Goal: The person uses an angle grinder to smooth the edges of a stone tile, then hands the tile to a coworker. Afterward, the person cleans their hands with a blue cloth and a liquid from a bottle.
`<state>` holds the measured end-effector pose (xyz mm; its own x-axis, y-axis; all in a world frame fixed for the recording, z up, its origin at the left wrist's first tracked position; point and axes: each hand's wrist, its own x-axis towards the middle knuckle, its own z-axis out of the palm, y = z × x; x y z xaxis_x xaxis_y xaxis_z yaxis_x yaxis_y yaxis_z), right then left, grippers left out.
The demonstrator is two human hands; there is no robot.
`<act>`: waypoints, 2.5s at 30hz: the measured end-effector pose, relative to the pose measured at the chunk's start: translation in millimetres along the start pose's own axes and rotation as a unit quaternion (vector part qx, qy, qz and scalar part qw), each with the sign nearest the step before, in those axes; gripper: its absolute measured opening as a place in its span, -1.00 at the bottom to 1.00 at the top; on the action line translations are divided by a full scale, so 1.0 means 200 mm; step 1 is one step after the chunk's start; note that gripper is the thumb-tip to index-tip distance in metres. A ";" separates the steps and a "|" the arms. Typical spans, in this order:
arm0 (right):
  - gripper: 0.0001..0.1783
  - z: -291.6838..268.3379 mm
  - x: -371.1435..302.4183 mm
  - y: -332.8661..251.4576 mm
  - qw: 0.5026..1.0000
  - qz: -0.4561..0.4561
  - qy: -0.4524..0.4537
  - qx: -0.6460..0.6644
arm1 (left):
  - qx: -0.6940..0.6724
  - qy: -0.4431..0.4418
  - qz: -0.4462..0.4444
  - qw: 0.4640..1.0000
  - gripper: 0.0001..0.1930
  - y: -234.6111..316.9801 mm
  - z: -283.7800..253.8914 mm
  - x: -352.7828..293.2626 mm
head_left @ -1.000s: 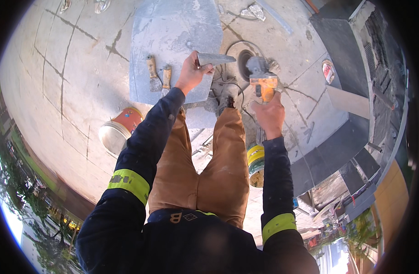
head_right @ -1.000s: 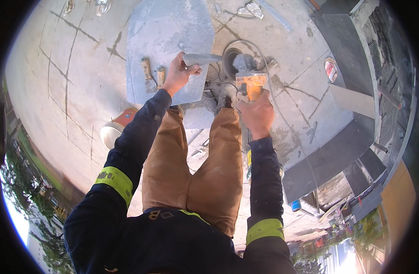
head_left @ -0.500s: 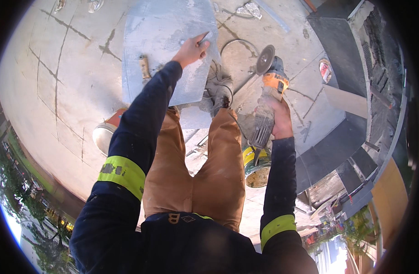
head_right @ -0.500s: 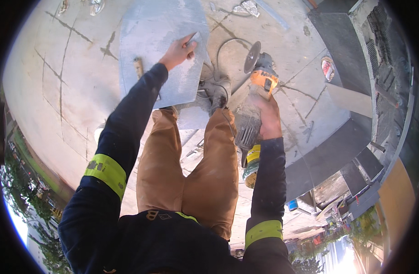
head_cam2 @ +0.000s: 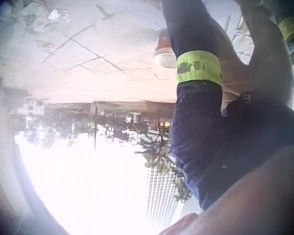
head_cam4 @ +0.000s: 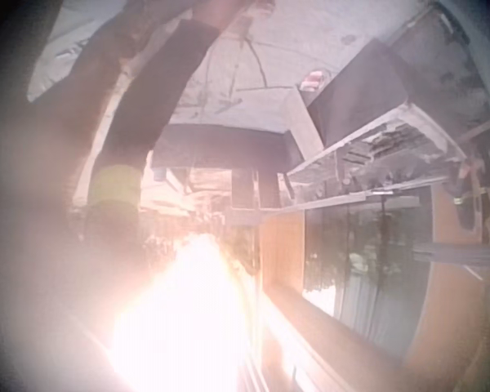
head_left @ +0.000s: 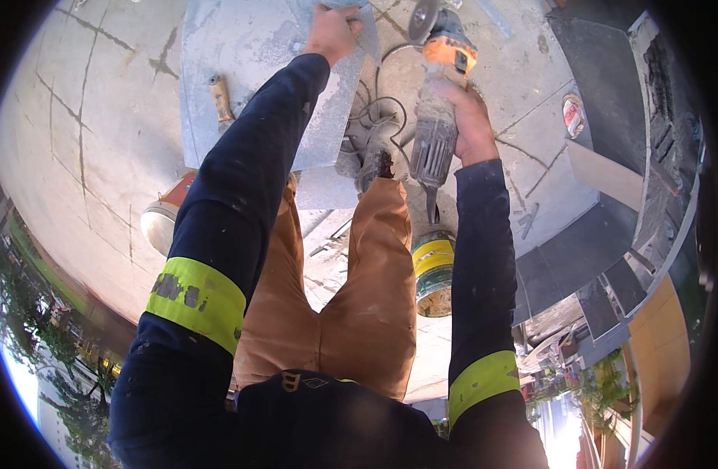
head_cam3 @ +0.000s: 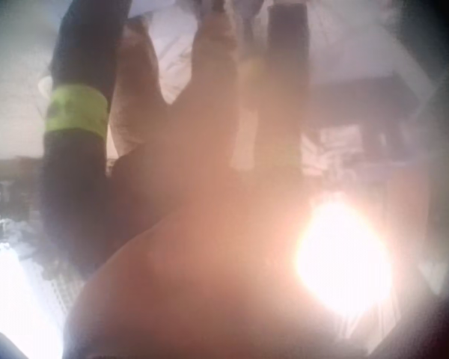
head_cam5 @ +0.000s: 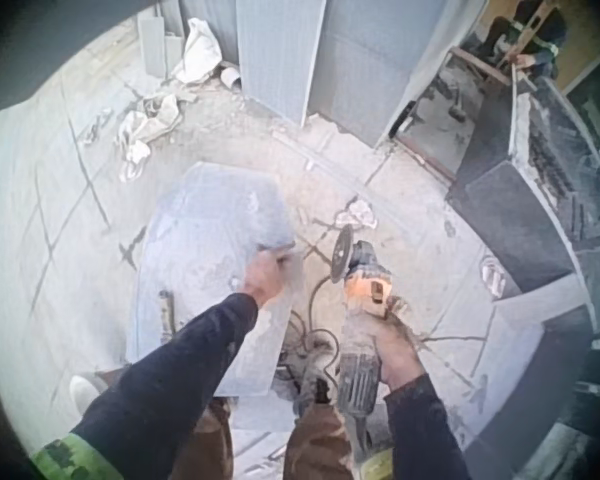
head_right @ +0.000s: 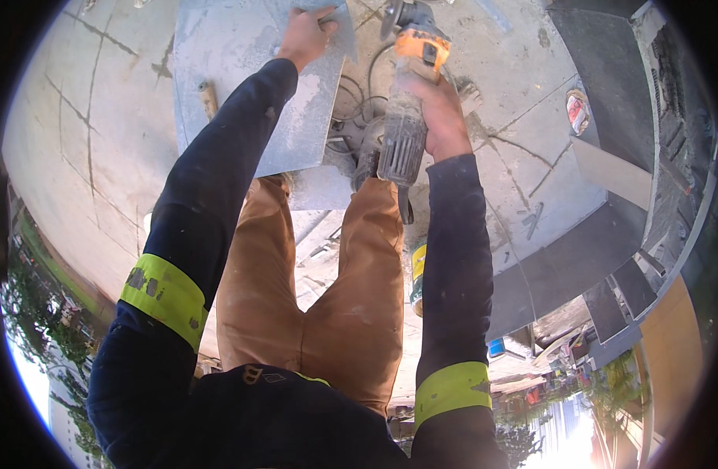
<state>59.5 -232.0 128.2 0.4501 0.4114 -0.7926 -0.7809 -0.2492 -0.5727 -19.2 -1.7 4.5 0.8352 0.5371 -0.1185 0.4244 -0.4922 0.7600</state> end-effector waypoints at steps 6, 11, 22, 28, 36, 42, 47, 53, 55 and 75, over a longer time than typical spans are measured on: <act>-0.56 0.08 0.07 -0.08 0.995 -0.014 -0.021 -0.099 | -0.013 0.079 -0.012 0.997 -0.80 0.02 -0.02 -0.02; -0.59 0.11 0.11 -0.06 0.992 -0.011 0.001 -0.127 | -0.037 0.084 -0.028 0.995 -0.83 0.03 0.01 0.00; -0.61 0.12 0.19 0.02 0.995 0.027 0.005 -0.100 | -0.099 0.021 -0.079 0.992 -0.79 0.03 -0.04 0.02; -0.61 0.15 0.15 -0.01 0.994 0.037 0.003 -0.106 | -0.096 -0.053 -0.093 0.990 -0.68 -0.02 -0.04 0.05; -0.60 0.17 0.10 -0.02 0.988 0.049 0.012 -0.143 | -0.092 0.061 -0.056 0.992 -0.77 0.01 0.05 -0.01; -0.58 0.17 0.12 -0.02 0.988 0.066 0.011 -0.143 | -0.097 0.056 -0.057 0.992 -0.77 -0.01 0.05 0.01; -0.59 0.14 0.15 0.00 0.986 0.053 0.009 -0.155 | -0.104 0.059 -0.061 0.991 -0.78 -0.01 0.07 0.01; -0.59 0.12 0.17 0.01 0.986 0.058 0.007 -0.158 | -0.109 0.060 -0.069 0.990 -0.78 0.01 0.07 0.01; -0.59 0.11 0.17 0.02 0.986 0.058 0.000 -0.154 | -0.105 0.079 -0.065 0.989 -0.78 0.02 0.07 0.01; -0.62 0.14 0.09 0.04 0.986 0.069 0.023 -0.150 | -0.120 0.075 -0.094 0.986 -0.81 0.05 0.06 0.02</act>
<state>48.4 -201.9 115.8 0.3727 0.3164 -0.8723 -0.6756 -0.5519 -0.4888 -7.2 -12.1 4.0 0.6808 0.7078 -0.1884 0.4564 -0.2088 0.8649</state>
